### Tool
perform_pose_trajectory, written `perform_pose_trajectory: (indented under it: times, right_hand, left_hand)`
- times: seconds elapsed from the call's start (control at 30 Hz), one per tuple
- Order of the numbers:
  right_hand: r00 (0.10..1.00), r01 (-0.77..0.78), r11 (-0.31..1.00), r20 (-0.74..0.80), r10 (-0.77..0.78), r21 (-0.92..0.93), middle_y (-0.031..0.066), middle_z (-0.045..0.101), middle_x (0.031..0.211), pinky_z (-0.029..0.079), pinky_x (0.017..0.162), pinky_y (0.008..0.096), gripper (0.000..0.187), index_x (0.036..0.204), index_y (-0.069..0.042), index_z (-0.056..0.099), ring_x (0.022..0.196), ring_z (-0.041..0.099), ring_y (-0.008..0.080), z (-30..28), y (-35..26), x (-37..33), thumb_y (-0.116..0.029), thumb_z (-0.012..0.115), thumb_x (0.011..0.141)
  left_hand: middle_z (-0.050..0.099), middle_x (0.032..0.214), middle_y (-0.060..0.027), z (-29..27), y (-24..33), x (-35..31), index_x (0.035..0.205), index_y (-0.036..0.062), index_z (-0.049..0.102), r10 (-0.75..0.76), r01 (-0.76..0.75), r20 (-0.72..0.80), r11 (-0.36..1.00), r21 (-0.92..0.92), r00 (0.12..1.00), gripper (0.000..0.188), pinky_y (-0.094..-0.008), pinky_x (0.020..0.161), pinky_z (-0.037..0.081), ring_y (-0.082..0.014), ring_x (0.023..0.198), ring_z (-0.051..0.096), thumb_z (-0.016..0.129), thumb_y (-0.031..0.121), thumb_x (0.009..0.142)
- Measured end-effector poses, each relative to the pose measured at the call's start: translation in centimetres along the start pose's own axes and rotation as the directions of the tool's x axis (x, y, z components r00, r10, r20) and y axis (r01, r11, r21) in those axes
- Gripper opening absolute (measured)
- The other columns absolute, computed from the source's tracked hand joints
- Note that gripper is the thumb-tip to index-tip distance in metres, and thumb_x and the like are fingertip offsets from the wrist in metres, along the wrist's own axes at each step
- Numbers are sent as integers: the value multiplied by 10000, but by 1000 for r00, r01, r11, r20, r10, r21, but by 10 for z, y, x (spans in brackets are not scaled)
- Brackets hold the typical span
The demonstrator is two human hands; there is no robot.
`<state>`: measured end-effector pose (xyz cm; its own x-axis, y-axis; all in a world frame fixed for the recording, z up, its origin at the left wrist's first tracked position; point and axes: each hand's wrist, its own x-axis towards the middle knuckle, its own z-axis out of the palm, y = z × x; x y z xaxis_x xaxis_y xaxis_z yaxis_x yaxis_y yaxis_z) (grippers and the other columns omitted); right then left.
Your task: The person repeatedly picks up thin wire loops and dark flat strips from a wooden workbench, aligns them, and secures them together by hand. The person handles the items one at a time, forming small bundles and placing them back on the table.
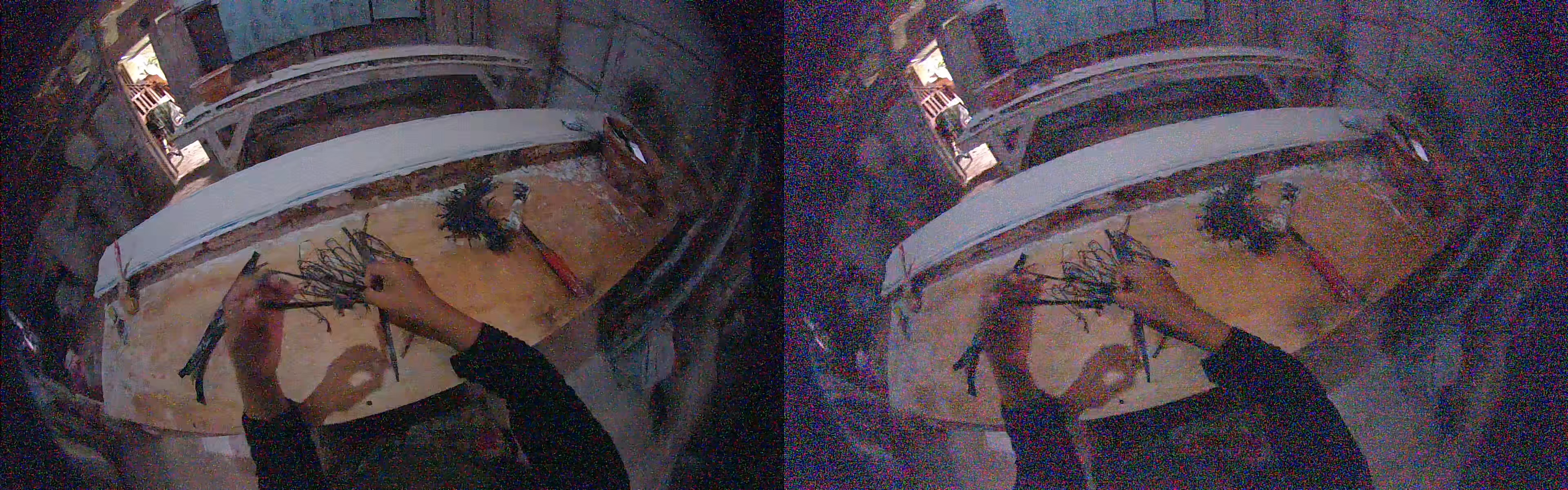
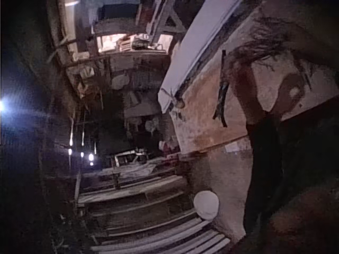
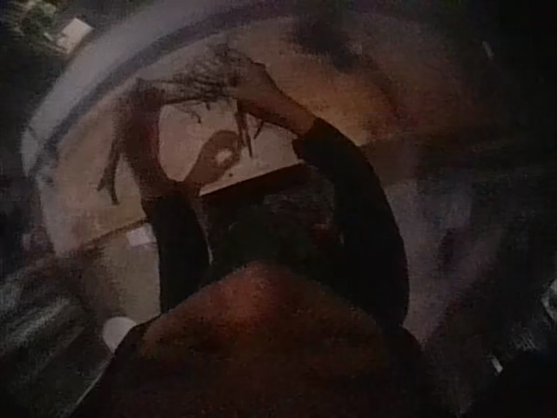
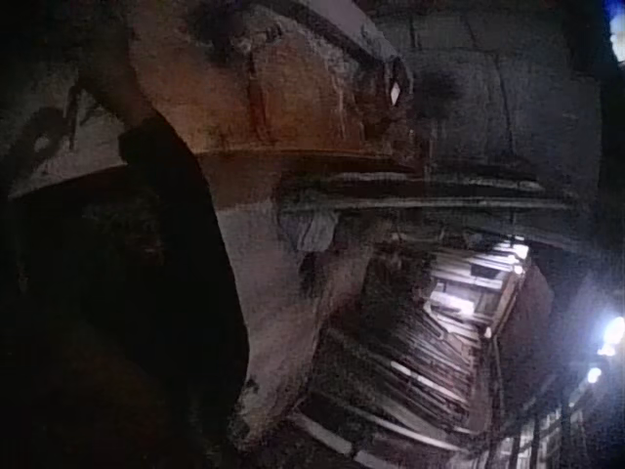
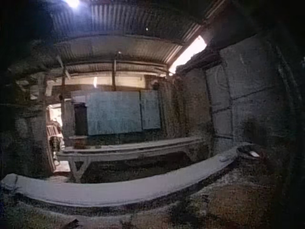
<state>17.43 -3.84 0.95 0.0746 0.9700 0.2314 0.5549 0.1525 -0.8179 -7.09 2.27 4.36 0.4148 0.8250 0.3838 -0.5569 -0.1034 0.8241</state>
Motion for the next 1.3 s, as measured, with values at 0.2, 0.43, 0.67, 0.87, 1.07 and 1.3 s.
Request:
perform_pose_trajectory:
  times: [0.2, 0.43, 0.67, 0.87, 1.07, 1.3]
  right_hand:
    - [1000, 31, 989, 2, -31, -146, 146, 593, 738, 457, 650, 408, 179, 745, -41, 582, 717, 589, 315, 5, 13, 4, -207, 628, 697]
    - [996, -66, 984, 48, 75, -163, 152, 606, 760, 461, 659, 415, 196, 761, -42, 591, 743, 603, 323, -3, 1, 4, -216, 644, 689]
    - [993, -121, 987, -25, 119, -103, 121, 608, 805, 462, 650, 399, 253, 937, -55, 551, 738, 597, 294, -9, -13, 4, -175, 642, 734]
    - [984, -48, 863, -127, 128, 502, 37, 591, 810, 446, 550, 267, 302, 1142, -113, 532, 636, 530, 125, 6, -1, 11, -317, 492, 923]
    - [907, -393, 465, 418, 52, 793, 13, 579, 862, 393, 461, 182, 422, 1204, -122, 522, 578, 471, 52, -16, -4, 8, -435, 462, 927]
    - [861, -470, 632, 478, 174, 616, 5, 574, 791, 384, 451, 183, 420, 1164, -48, 530, 580, 465, 49, -7, -39, -12, -367, 564, 894]
  left_hand:
    - [548, 1103, -112, 17, 85, -17, 1168, 13, 477, 422, -447, -176, 884, -140, 889, 398, -466, 915, 409, -230, 942, 532, 610, 168, 826]
    - [525, 976, -75, -34, 143, -31, 1216, 13, 426, 547, -463, 63, 759, -458, 835, 463, -427, 869, 407, -196, 796, 504, 621, 114, 808]
    - [551, 882, -33, -24, 87, -16, 1169, 29, 467, 195, -180, 110, 974, -134, 975, 342, -372, 758, 445, -159, 695, 524, 574, 87, 849]
    - [606, 873, -72, 26, 3, 13, 1012, 31, 591, -119, 179, -139, 784, 594, 983, 140, -296, 559, 495, -162, 770, 601, 548, 84, 890]
    - [624, 856, -93, 19, -49, 15, 962, 27, 617, 31, -154, 169, 598, 786, 985, 115, -298, 656, 485, -193, 796, 609, 542, 43, 877]
    - [626, 843, -105, 2, -54, 13, 916, 36, 639, 193, -276, 211, 437, 856, 958, 107, -309, 676, 478, -227, 778, 609, 588, 16, 824]
